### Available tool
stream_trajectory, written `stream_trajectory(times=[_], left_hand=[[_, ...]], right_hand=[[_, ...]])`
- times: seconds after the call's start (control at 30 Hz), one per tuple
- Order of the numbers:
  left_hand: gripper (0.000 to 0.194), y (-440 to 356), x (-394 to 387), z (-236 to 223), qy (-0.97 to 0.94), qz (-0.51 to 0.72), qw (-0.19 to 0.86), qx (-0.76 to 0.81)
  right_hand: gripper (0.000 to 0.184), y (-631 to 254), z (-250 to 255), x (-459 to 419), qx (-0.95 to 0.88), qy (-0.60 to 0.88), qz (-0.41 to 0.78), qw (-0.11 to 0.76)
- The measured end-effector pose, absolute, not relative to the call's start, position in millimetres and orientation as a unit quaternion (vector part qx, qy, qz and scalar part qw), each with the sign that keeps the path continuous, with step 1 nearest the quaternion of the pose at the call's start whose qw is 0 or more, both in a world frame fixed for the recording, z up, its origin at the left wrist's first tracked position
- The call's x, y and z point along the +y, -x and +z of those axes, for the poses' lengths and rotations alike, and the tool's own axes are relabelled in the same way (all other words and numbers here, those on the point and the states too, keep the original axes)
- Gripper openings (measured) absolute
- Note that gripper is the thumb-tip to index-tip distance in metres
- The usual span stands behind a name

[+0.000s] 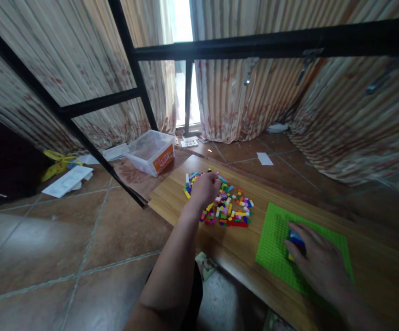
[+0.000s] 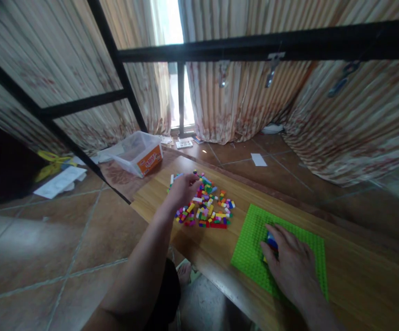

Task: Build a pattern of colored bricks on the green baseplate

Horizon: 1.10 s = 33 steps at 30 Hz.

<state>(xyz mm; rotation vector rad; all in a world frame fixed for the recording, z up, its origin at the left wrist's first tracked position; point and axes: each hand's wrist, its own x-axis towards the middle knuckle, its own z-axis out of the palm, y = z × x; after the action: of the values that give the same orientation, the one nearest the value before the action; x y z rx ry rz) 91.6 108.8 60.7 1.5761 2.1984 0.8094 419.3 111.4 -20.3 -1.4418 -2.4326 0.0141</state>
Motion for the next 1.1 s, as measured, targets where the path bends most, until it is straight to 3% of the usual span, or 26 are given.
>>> stream_trajectory(times=[0.17,0.4,0.83,0.93,1.1], left_hand=[[0.025,-31,83,57,-0.445,0.193,0.164,0.859],[0.036,-18,98,37,-0.472,0.233,0.098,0.844],[0.026,-20,113,28,-0.502,0.226,0.095,0.830],[0.021,-23,108,39,-0.503,0.298,0.177,0.792],[0.016,-46,100,56,-0.468,0.468,0.433,0.612]], right_hand=[[0.049,-425,-23,115,-0.850,0.501,0.021,0.162],[0.047,-423,-27,119,-0.840,0.512,0.028,0.176],[0.046,-419,-25,119,-0.840,0.518,0.020,0.160],[0.044,-418,-24,118,-0.839,0.517,0.020,0.167],[0.042,-410,-18,114,-0.827,0.527,0.037,0.192]])
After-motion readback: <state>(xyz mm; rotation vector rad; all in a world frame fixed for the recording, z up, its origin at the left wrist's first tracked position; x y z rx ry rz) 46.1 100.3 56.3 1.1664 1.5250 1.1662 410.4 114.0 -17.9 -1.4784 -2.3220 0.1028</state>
